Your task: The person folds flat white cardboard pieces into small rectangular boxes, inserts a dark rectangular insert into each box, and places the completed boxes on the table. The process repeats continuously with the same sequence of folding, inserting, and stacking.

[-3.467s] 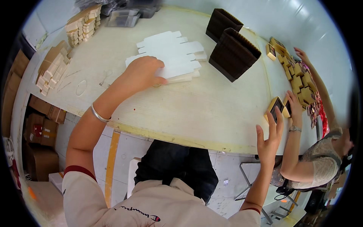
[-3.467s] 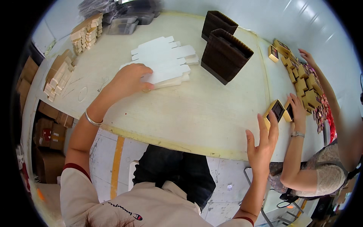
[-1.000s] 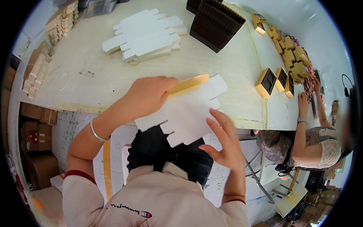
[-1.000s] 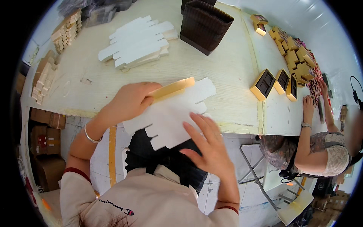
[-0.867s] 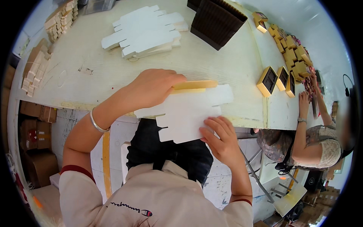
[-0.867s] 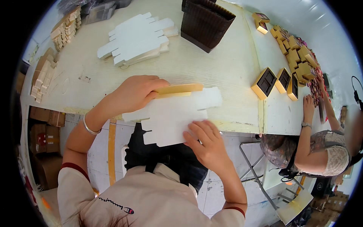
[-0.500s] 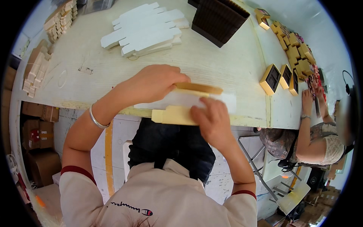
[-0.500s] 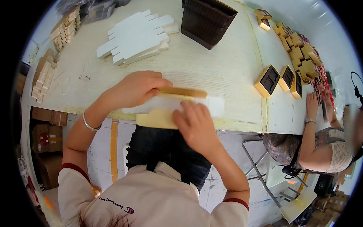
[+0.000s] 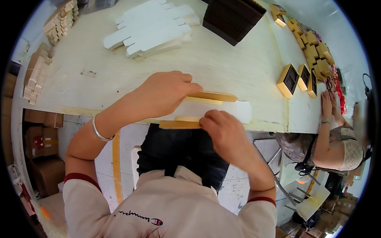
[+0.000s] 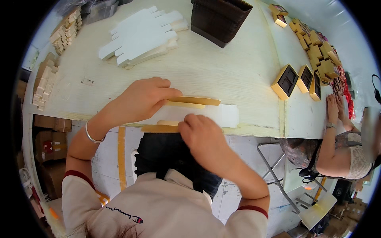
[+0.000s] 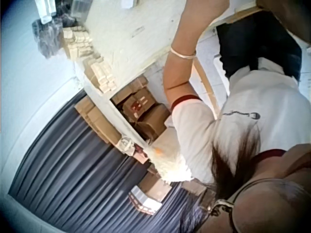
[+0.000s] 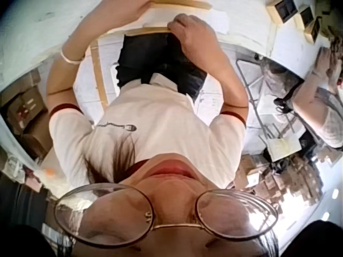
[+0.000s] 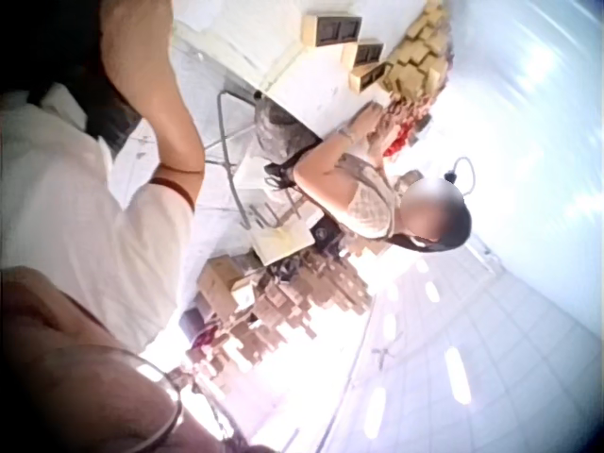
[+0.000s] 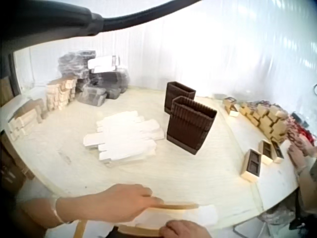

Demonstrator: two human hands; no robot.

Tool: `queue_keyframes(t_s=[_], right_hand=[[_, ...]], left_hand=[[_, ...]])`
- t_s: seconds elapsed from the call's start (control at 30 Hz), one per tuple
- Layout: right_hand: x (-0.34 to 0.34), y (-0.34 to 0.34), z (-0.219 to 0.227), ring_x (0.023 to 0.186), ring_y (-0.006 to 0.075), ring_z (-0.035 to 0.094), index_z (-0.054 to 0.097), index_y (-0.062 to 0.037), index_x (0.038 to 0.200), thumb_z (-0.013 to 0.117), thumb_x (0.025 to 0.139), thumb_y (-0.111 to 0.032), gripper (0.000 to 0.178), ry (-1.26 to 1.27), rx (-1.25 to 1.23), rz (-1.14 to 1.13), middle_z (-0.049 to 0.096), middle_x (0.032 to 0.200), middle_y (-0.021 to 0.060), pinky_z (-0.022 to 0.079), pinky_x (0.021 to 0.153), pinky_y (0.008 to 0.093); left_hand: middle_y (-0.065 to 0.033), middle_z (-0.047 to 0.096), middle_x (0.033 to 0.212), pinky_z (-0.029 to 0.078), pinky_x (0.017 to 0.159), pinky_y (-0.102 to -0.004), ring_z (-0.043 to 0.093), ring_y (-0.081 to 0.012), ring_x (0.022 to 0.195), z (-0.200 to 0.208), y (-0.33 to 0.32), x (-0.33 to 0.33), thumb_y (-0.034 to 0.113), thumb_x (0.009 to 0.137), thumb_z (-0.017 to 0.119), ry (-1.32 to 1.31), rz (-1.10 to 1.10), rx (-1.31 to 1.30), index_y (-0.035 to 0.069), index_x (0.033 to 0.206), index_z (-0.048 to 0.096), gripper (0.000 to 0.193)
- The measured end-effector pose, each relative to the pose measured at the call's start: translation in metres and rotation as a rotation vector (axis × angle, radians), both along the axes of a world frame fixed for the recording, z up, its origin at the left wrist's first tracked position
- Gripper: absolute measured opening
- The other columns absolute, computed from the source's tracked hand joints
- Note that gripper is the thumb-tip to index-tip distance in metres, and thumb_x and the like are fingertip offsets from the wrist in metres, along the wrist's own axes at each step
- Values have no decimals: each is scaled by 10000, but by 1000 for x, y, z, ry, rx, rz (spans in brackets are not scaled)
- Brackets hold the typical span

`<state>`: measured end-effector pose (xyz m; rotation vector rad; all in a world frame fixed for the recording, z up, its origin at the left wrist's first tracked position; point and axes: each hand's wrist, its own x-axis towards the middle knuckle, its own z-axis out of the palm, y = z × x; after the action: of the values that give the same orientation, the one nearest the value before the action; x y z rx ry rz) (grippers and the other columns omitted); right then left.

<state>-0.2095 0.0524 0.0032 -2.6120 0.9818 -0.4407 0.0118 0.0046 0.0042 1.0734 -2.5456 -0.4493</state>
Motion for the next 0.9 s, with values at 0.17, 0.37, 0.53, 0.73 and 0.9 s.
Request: queue_keyframes(t_s=[0.17, 0.37, 0.53, 0.73, 0.9], right_hand=[[1, -48, 16, 777, 334, 591, 625, -47, 914, 653, 776, -18, 144, 57, 428, 44, 604, 834, 145, 473, 674, 383], [-1, -36, 13, 833, 273, 595, 630, -48, 920, 665, 743, -45, 181, 97, -14, -19, 613, 960, 118, 469, 693, 348], [4, -2, -10, 923, 224, 568, 641, -44, 1008, 664, 664, -51, 345, 88, -457, 57, 557, 1103, 103, 461, 724, 324], [-7, -11, -26, 767, 260, 571, 605, -23, 939, 722, 738, -105, 247, -368, -62, 218, 562, 938, 104, 467, 628, 353], [-1, -20, -20, 721, 288, 581, 597, -12, 901, 755, 748, -103, 238, -368, 159, -10, 561, 819, 113, 479, 587, 355]], left_hand=[[-69, 548, 798, 462, 655, -356, 559, -266, 790, 11, 5, -1, 69, 823, 619, -19, 24, 22, 104, 1076, 647, 257], [-93, 550, 808, 479, 645, -387, 576, -303, 731, -10, 18, 1, 45, 852, 565, 62, 151, -11, 119, 1205, 590, 361], [-143, 560, 1115, 489, 604, -398, 601, -342, 744, 6, 30, -19, -52, 812, 521, -44, 218, 143, 128, 1371, 392, 601], [-146, 548, 1184, 486, 587, -375, 597, -332, 688, -9, 37, -17, -75, 790, 530, 57, 228, 20, 80, 1172, 514, 412], [-108, 582, 1149, 496, 676, -349, 594, -286, 814, 12, 27, 0, -48, 783, 600, 198, -33, 453, 53, 1080, 550, 318]])
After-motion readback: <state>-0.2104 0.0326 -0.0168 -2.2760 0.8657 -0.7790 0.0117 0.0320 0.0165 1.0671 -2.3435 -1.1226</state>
